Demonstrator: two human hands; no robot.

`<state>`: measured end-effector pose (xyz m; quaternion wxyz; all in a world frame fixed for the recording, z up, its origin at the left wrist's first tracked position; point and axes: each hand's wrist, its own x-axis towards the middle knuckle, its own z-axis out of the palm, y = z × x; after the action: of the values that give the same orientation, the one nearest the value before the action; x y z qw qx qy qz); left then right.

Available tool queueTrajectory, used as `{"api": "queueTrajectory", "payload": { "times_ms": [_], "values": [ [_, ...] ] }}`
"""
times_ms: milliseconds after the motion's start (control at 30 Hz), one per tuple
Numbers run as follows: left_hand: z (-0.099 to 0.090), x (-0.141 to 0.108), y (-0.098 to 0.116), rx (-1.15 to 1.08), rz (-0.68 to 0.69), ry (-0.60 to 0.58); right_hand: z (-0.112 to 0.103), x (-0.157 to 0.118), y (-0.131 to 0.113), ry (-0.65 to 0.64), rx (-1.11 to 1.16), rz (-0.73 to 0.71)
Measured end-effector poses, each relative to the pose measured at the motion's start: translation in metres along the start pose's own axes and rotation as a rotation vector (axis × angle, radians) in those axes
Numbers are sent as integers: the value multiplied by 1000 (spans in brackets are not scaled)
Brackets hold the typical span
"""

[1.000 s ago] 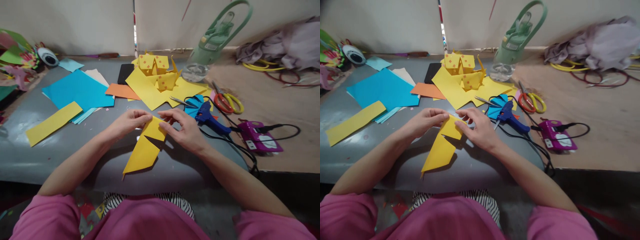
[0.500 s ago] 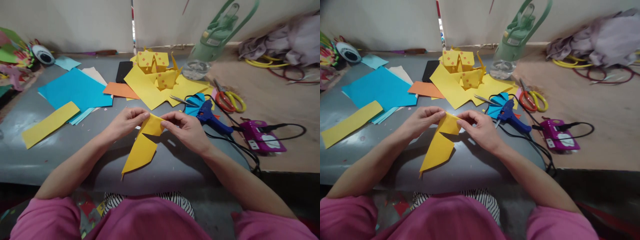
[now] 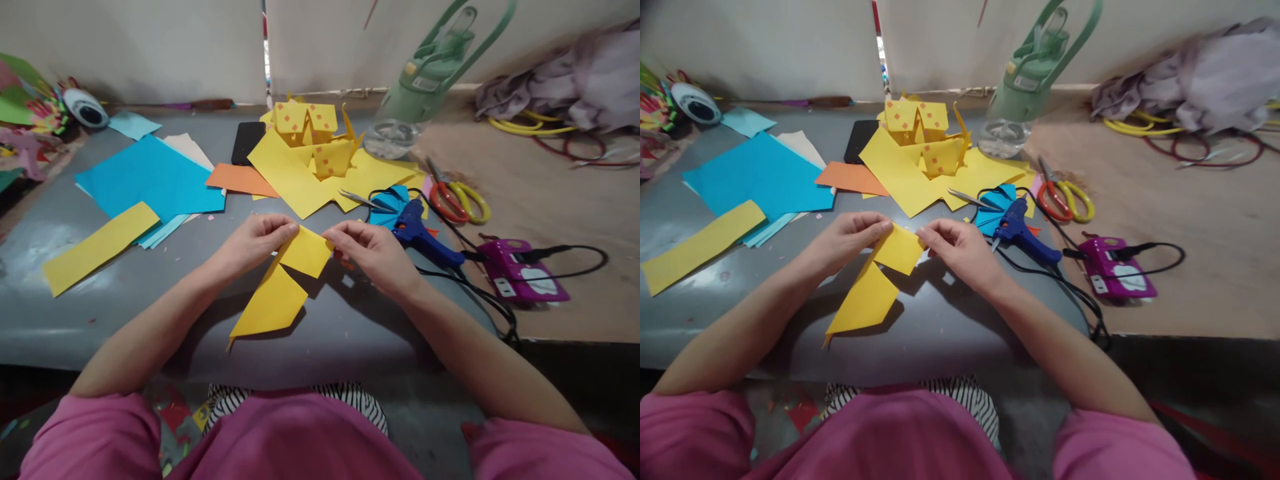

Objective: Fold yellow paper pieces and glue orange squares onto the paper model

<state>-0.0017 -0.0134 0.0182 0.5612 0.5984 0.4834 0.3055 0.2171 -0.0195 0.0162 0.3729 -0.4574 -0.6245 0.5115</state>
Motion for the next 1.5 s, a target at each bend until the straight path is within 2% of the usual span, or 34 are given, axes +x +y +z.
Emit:
{"api": "queueTrajectory", "payload": {
  "times_ms": [233, 400, 667, 900, 1000, 1200, 1500],
  "values": [
    [0, 2, -1, -24, 38, -20, 0, 2, 4, 19, 157, 82],
    [-2, 4, -4, 8, 35, 11, 1, 1, 6, -5, 159, 45],
    [-2, 5, -5, -62, 19, -35, 2, 0, 11, 91, 104, -22],
    [1, 4, -3, -124, 39, 11, 1, 0, 7, 74, 143, 91],
    [2, 4, -1, -136, 47, 26, 3, 0, 6, 122, 160, 77],
    [0, 5, -4, -142, 25, -18, 6, -1, 8, 176, 171, 62],
    [1, -1, -1, -27, 25, 4, 10, -2, 8, 132, 183, 8]
  ]
}}
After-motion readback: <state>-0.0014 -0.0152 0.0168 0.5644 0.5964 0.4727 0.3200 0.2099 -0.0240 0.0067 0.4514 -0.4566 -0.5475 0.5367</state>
